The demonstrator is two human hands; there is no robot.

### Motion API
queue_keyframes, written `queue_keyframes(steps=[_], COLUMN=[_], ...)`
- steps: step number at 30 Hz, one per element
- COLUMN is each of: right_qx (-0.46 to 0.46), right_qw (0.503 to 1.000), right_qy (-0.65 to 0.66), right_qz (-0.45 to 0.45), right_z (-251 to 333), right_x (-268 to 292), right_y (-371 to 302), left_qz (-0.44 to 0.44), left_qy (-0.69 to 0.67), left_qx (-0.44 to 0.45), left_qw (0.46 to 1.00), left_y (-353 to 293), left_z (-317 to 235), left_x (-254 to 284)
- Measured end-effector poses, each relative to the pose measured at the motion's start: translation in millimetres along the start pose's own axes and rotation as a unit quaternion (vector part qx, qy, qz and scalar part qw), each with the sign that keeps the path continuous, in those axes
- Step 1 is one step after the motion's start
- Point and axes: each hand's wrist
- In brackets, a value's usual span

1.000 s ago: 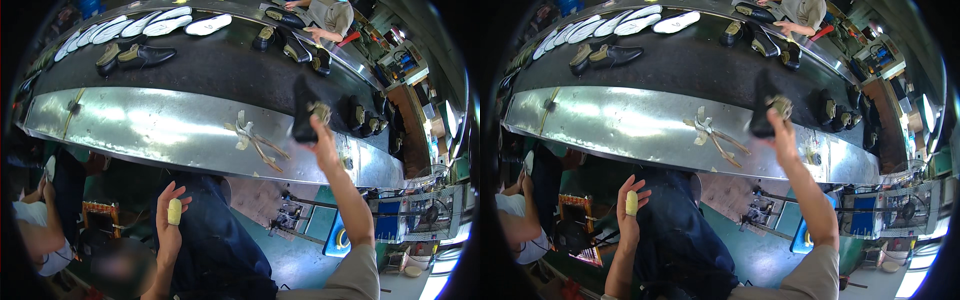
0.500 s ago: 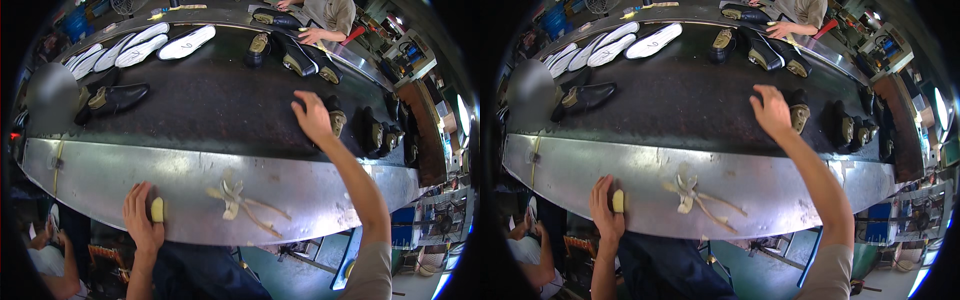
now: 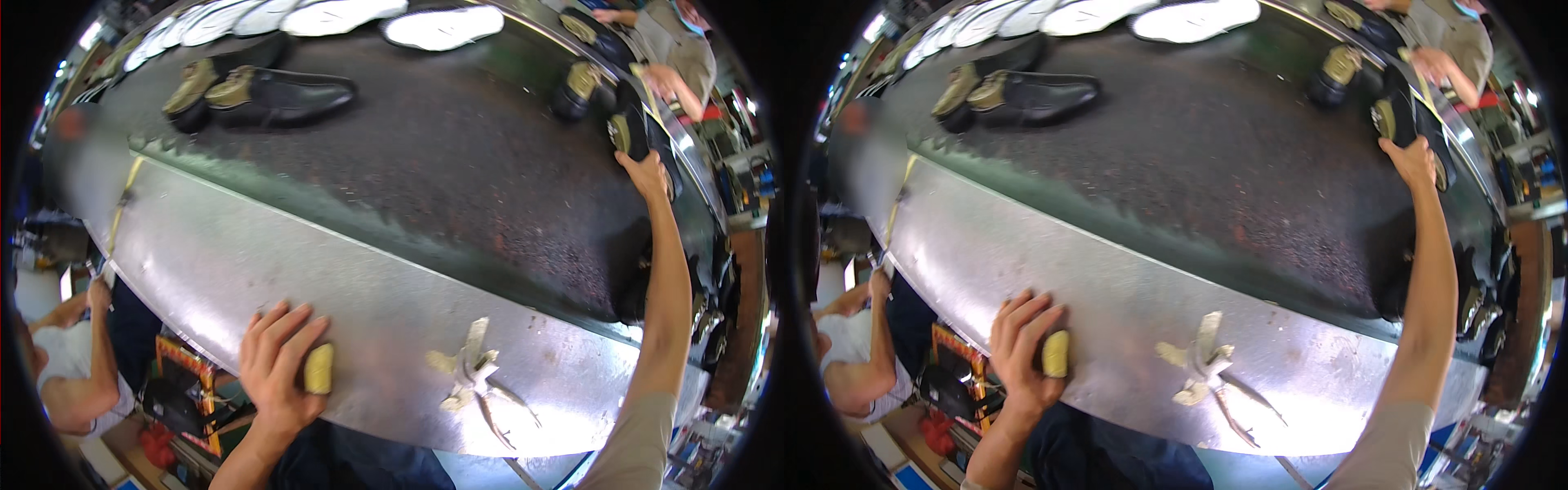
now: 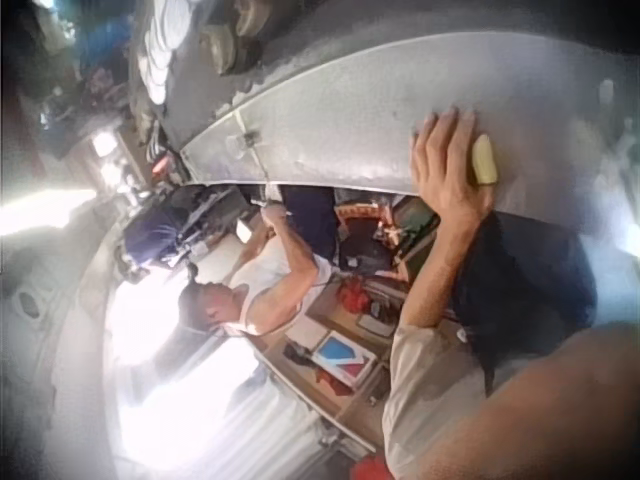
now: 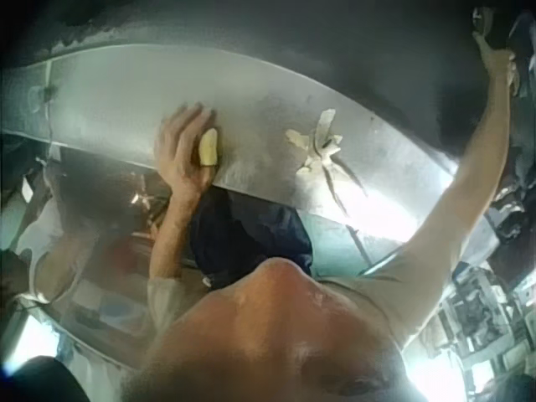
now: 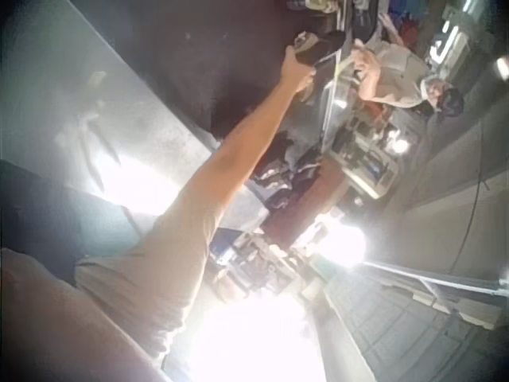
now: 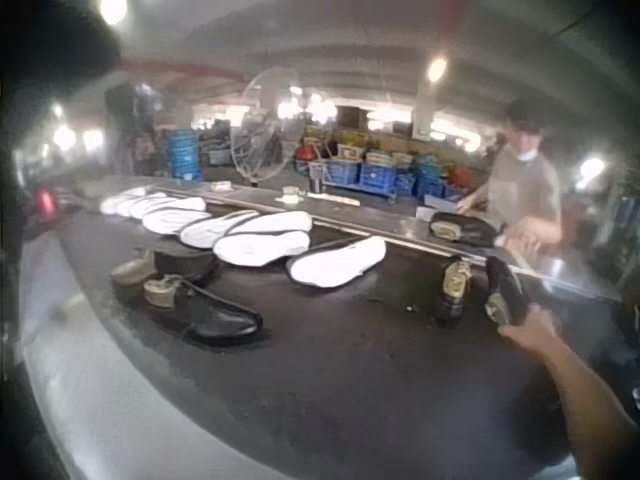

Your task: Manually pulling and shaping shoe uppers onto lasts using lasting pincers and a hammer in a factory setting.

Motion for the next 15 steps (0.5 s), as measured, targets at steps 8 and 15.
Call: queue_keyframes(steps=[8, 15], right_qx=[-0.019, 0.101], right_qw=[0.693, 0.666], right_qy=[0.622, 0.620], right_qz=[0.363, 0.403], right_z=[-42, -109], right_x=[92, 112], right_y=[-110, -401], left_qz=[-0.071, -0.049], left_qy=[-0.071, -0.470], left_qx=[-0.018, 0.013], left_qw=[0.995, 0.881], left_y=[2, -65], left_z=[-6, -26], left_x=[-20, -12])
Point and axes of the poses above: each hand's wrist, its own y-axis towards the middle knuckle, its own x-axis out of the back of the hand, z = x × y, and after that the axes turned 4 degrees about z, right-handed
